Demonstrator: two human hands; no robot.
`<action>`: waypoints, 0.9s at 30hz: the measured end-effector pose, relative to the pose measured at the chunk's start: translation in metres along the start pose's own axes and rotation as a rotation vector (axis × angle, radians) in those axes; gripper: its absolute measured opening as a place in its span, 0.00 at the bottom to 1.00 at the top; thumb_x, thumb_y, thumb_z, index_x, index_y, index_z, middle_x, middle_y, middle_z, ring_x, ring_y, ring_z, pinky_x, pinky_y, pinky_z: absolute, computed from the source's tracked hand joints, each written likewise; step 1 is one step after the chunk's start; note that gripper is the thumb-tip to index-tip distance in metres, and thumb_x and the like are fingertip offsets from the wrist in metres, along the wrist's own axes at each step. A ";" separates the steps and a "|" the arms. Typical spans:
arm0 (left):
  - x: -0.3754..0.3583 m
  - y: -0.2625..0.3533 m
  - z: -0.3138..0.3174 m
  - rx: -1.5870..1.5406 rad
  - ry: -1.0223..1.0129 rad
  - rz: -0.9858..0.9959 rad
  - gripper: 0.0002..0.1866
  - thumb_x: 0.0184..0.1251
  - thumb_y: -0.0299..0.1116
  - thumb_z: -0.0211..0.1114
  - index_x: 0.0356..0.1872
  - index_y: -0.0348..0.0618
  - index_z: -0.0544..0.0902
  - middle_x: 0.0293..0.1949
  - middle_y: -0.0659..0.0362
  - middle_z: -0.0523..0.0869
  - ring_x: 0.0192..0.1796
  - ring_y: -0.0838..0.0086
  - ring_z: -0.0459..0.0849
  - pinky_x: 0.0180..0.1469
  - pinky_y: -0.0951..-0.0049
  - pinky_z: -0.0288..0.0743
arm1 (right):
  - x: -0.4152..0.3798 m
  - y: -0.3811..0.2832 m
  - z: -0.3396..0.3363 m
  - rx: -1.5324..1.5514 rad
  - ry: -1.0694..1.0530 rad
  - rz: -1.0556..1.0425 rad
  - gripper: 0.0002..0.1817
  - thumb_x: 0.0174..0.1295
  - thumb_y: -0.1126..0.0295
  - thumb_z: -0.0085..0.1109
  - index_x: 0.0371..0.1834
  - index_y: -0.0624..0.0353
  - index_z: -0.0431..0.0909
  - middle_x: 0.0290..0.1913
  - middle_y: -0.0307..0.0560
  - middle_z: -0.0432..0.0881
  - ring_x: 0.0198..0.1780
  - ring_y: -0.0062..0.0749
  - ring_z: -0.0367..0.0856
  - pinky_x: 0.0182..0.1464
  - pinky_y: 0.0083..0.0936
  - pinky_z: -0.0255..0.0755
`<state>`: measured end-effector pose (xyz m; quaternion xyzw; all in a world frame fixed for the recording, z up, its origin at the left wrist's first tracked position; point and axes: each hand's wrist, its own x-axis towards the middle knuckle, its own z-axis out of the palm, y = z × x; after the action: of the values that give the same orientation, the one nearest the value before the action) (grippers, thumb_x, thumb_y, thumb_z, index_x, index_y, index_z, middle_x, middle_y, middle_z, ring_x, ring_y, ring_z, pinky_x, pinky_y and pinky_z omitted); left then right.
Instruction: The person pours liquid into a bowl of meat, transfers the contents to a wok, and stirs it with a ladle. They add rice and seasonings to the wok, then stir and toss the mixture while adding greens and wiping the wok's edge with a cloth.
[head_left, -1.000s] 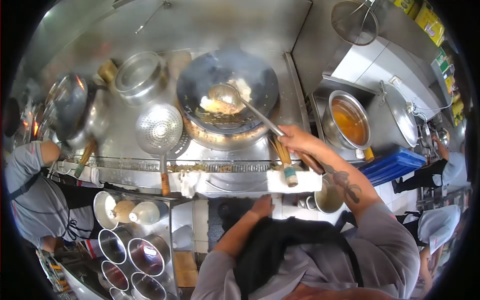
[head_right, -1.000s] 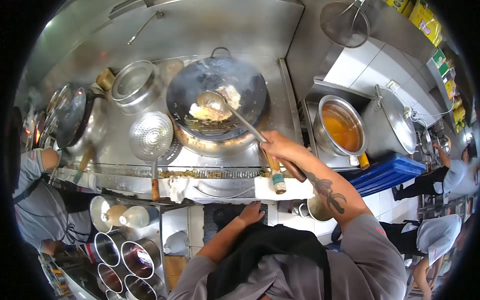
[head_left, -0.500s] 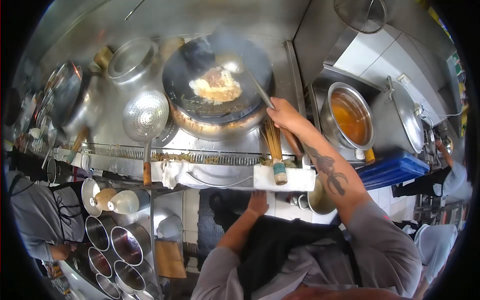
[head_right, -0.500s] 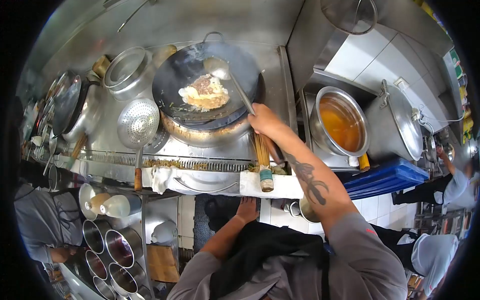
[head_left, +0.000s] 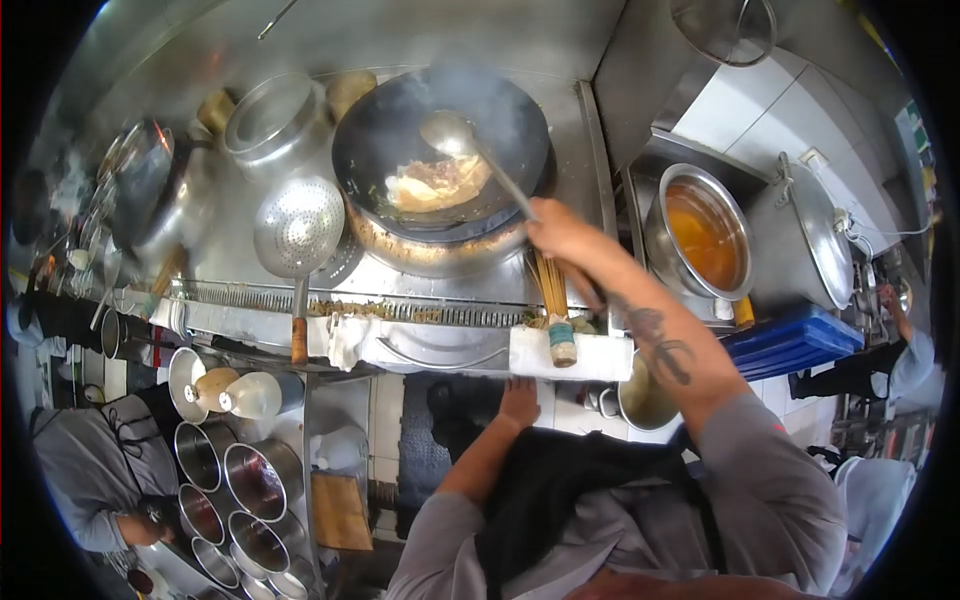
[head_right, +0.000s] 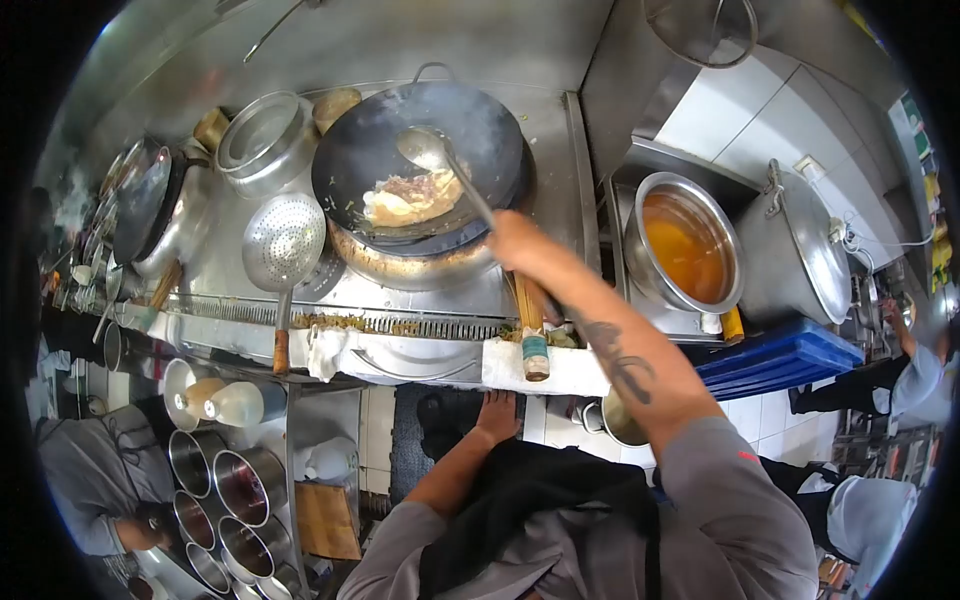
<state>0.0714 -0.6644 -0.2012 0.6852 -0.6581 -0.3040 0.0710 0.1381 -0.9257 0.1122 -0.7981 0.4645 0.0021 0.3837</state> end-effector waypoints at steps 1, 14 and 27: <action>0.000 0.001 -0.001 0.002 -0.009 -0.009 0.37 0.54 0.40 0.61 0.63 0.28 0.62 0.63 0.39 0.67 0.68 0.46 0.61 0.70 0.47 0.49 | 0.013 0.012 0.019 -0.070 0.074 -0.140 0.13 0.65 0.71 0.48 0.48 0.68 0.70 0.28 0.51 0.78 0.19 0.32 0.76 0.23 0.24 0.73; -0.011 -0.012 -0.002 -0.015 0.040 0.026 0.46 0.50 0.45 0.66 0.64 0.25 0.57 0.65 0.35 0.61 0.69 0.44 0.58 0.69 0.48 0.53 | -0.038 0.000 0.021 -0.382 0.048 -0.042 0.21 0.63 0.72 0.43 0.59 0.67 0.66 0.42 0.71 0.79 0.46 0.58 0.79 0.48 0.42 0.74; -0.073 -0.066 -0.047 -0.263 0.120 0.045 0.49 0.47 0.46 0.70 0.63 0.21 0.57 0.64 0.31 0.61 0.67 0.42 0.60 0.69 0.57 0.57 | 0.033 -0.009 0.018 0.144 0.133 -0.039 0.12 0.62 0.71 0.49 0.45 0.68 0.70 0.23 0.49 0.77 0.18 0.32 0.77 0.22 0.31 0.72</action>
<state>0.1559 -0.6010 -0.1726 0.6722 -0.6221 -0.3444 0.2062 0.1701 -0.9359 0.0933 -0.7759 0.4721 -0.0916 0.4083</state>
